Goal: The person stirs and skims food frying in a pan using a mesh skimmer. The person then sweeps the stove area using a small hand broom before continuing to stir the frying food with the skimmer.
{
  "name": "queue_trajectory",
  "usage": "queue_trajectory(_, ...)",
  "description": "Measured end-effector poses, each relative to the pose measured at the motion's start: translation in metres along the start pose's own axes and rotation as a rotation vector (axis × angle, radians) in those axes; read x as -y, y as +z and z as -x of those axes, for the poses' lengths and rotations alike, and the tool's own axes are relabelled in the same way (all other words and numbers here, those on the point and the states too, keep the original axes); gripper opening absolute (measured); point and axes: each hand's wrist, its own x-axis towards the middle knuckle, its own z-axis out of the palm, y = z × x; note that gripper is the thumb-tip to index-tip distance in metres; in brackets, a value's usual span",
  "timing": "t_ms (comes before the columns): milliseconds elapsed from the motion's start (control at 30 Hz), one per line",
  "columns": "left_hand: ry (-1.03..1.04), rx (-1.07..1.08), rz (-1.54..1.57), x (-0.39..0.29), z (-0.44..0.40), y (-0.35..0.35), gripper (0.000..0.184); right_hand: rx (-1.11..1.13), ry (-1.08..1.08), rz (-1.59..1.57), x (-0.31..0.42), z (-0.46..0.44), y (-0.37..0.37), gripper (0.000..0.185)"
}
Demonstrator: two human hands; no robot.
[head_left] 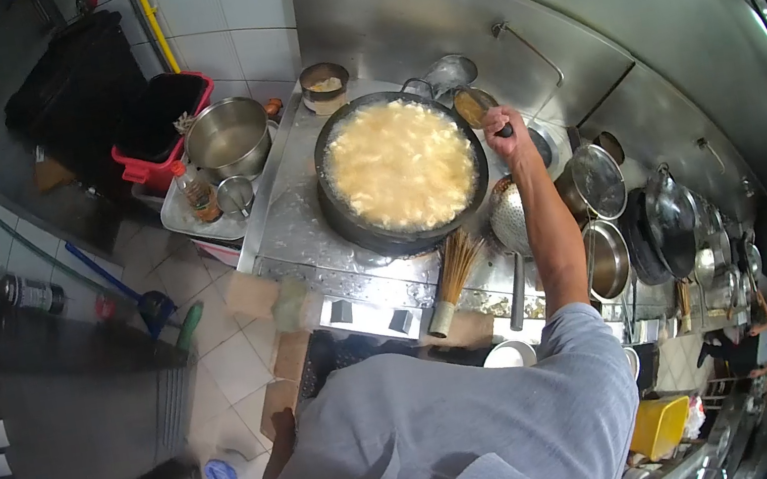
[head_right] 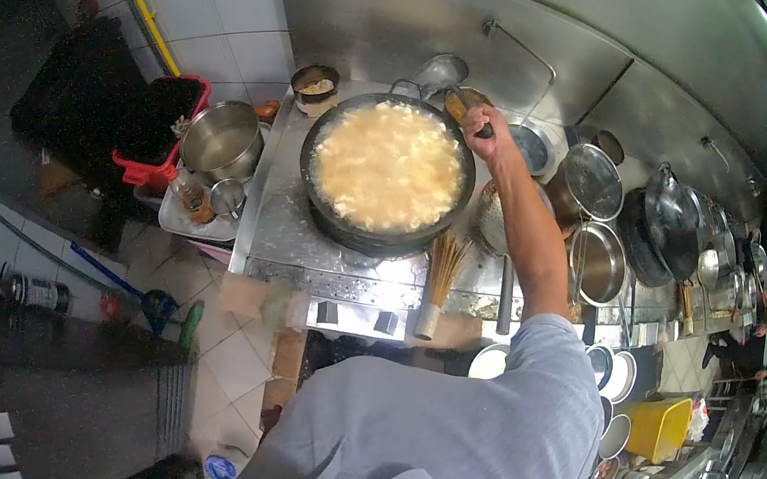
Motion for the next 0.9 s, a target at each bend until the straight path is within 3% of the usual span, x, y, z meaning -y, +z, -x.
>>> queue_trajectory(67,-0.502,-0.028,0.438,0.001,0.007,0.011,0.037,-0.054,0.114,0.112,-0.005,-0.008,-0.001,0.019)
queue_trajectory(100,-0.506,-0.027,0.440,0.000,0.009,0.012,0.037,-0.065,0.177,0.164,-0.008,-0.010,0.000,0.020)
queue_trajectory(200,-0.492,0.026,0.333,-0.006,0.016,0.002,0.031,-0.202,0.164,0.411,-0.010,-0.017,-0.002,0.021)
queue_trajectory(233,-0.240,0.046,0.075,-0.005,0.017,0.000,0.027,-0.204,0.162,0.409,-0.011,-0.016,-0.006,0.021)
queue_trajectory(267,0.002,0.001,-0.198,-0.002,0.019,0.003,0.023,-0.245,0.105,0.629,-0.014,-0.014,-0.008,0.020)
queue_trajectory(300,-0.008,0.009,-0.164,0.002,0.020,0.004,0.022,-0.287,0.045,0.848,-0.015,-0.011,-0.009,0.019)
queue_trajectory(333,-0.024,0.019,-0.134,0.005,0.018,0.006,0.022,-0.291,0.040,0.847,-0.016,-0.005,-0.011,0.019)
queue_trajectory(400,-0.027,0.029,-0.095,0.003,0.015,-0.001,0.021,-0.495,-0.133,1.491,-0.029,0.019,-0.003,0.014)
queue_trajectory(533,0.004,0.057,-0.090,0.001,0.005,-0.012,0.018,-0.576,-0.376,1.706,-0.047,0.062,-0.020,0.011)
queue_trajectory(567,0.018,0.067,-0.096,0.001,0.000,-0.014,0.018,-0.531,-0.399,1.725,-0.050,0.074,-0.031,0.008)
queue_trajectory(667,0.072,0.094,-0.106,0.011,-0.016,-0.009,0.016,-0.668,-0.480,1.647,-0.084,0.118,-0.050,0.009)
queue_trajectory(733,0.104,0.109,-0.111,0.013,-0.030,-0.011,0.015,-0.687,-0.676,1.634,-0.101,0.132,-0.100,0.010)
queue_trajectory(900,0.199,0.142,-0.119,0.010,-0.062,-0.029,0.013,-0.782,-0.607,1.275,-0.182,0.200,-0.092,0.011)
